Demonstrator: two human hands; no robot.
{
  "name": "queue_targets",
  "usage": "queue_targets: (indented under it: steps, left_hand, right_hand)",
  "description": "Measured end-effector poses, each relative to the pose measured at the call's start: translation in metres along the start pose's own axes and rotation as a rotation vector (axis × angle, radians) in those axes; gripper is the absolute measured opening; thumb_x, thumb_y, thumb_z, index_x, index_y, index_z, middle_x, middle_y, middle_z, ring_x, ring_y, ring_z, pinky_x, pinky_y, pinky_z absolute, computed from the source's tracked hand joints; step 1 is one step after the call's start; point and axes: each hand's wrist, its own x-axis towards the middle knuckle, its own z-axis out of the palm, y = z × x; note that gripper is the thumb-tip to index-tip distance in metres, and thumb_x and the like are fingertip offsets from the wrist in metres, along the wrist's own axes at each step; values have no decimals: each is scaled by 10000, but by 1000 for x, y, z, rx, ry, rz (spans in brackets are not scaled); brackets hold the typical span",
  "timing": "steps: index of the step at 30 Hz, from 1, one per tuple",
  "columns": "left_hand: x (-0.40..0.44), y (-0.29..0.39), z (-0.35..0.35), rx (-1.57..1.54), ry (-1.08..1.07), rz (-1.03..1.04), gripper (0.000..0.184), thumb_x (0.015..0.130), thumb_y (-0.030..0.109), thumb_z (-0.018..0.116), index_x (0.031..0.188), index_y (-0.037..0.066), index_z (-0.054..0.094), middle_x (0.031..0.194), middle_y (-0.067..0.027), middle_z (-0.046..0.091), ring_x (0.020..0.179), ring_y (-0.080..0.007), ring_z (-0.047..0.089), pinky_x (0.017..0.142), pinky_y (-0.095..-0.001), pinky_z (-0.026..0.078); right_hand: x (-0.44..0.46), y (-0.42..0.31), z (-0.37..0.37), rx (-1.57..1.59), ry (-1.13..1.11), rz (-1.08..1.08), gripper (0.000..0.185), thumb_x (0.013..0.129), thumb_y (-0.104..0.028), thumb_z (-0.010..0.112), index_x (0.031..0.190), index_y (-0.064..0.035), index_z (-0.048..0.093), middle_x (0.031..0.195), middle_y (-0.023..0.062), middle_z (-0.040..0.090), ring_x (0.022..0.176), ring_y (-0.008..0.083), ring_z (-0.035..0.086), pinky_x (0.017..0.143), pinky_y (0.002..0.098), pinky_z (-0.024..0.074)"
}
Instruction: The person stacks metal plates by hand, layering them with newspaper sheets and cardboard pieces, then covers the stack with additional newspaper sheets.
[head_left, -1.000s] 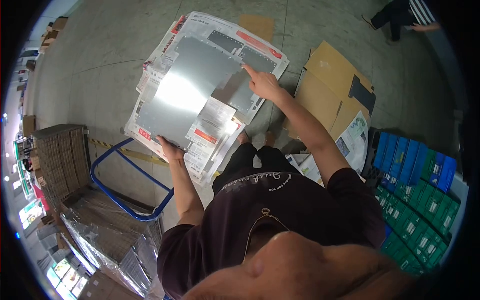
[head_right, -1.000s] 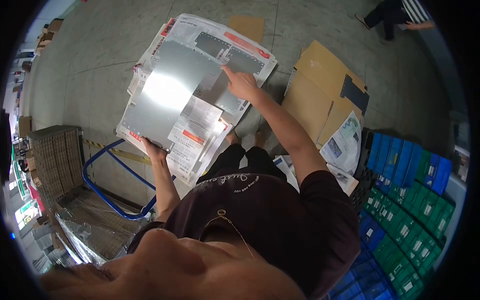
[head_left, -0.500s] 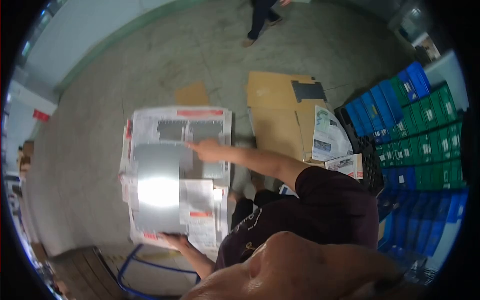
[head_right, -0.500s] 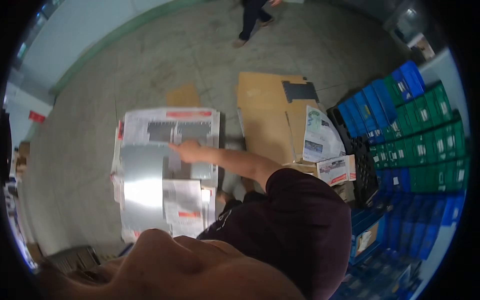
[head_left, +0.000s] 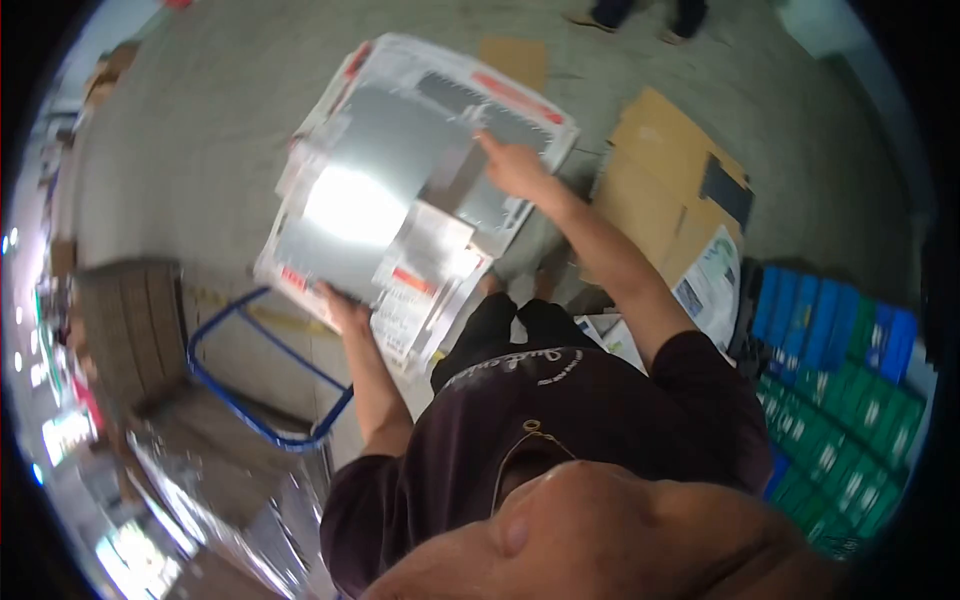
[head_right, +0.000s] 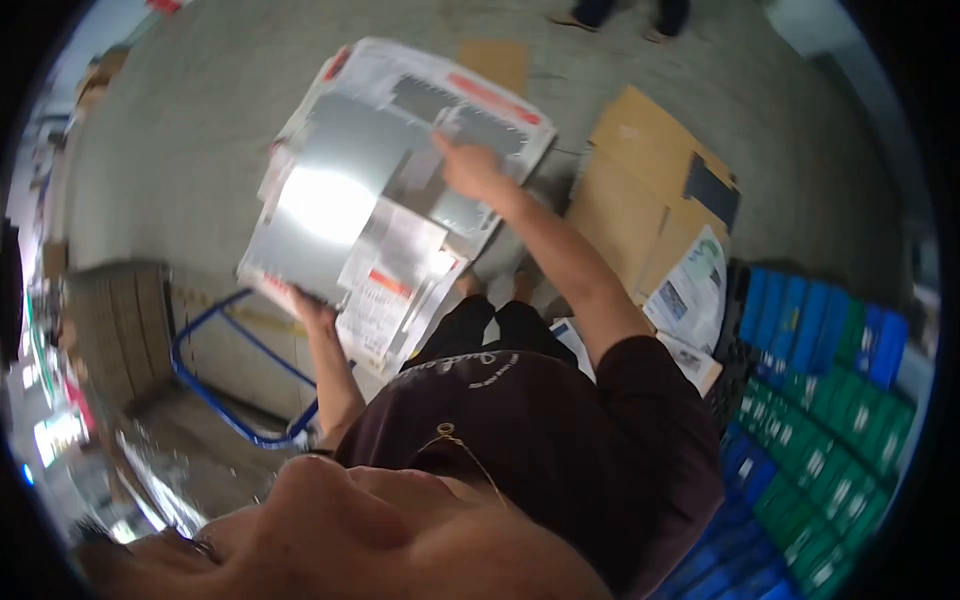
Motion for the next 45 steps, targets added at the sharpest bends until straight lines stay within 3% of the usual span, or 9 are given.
queue_targets:
  steps: [1, 4, 10, 32, 35, 41, 45]
  left_hand:
    - [13, -6, -15, -36, -7, 24, 714, 917, 582, 324, 1422, 82, 246, 1475, -87, 241, 1329, -282, 257, 1097, -418, 204]
    - [0, 5, 0, -49, -14, 49, 695, 920, 583, 314, 1406, 88, 280, 1434, -79, 322, 1297, -277, 315, 1074, -404, 250]
    - [-7, 8, 14, -45, 74, 76, 675, 930, 564, 304, 1409, 89, 276, 1428, -73, 332, 1293, -274, 326, 1069, -400, 261]
    - [6, 16, 3, -70, 48, 96, 681, 911, 583, 342, 1393, 102, 309, 1406, -57, 367, 1268, -267, 362, 1044, -409, 304]
    - [3, 18, 7, -101, 58, 92, 663, 934, 551, 315, 1405, 85, 282, 1420, -64, 345, 1282, -260, 343, 1060, -388, 277]
    - [7, 11, -3, -106, 34, 107, 663, 935, 556, 299, 1410, 94, 274, 1425, -61, 337, 1286, -261, 337, 1062, -391, 275]
    - [11, 8, -1, -147, 16, 91, 653, 938, 550, 299, 1405, 93, 283, 1420, -65, 345, 1281, -266, 345, 1060, -394, 278]
  right_hand:
    - [5, -4, -1, 15, 55, -2, 617, 781, -136, 509, 1362, -132, 301, 729, 201, 624, 682, 396, 606, 615, 500, 466]
    - [11, -13, -8, -75, -112, 51, 676, 782, -153, 531, 1394, -137, 242, 797, 193, 645, 734, 367, 633, 651, 478, 487]
    - [23, -19, -1, -42, -70, 40, 659, 784, -135, 535, 1380, -150, 255, 784, 183, 641, 727, 383, 621, 672, 497, 478]
    - [49, -35, -13, -79, -98, 44, 636, 776, -130, 546, 1355, -117, 284, 866, 180, 646, 786, 365, 631, 703, 472, 487]
    - [48, -30, -7, -37, -28, -1, 655, 787, -126, 529, 1380, -135, 251, 798, 192, 639, 727, 386, 618, 672, 496, 476]
    - [48, -26, -3, -25, -54, 17, 603, 797, -124, 528, 1353, -121, 296, 851, 137, 649, 734, 357, 620, 665, 483, 477]
    - [32, -26, 5, 83, 98, -71, 538, 801, -121, 530, 1308, -98, 352, 820, 111, 637, 721, 337, 614, 643, 465, 478]
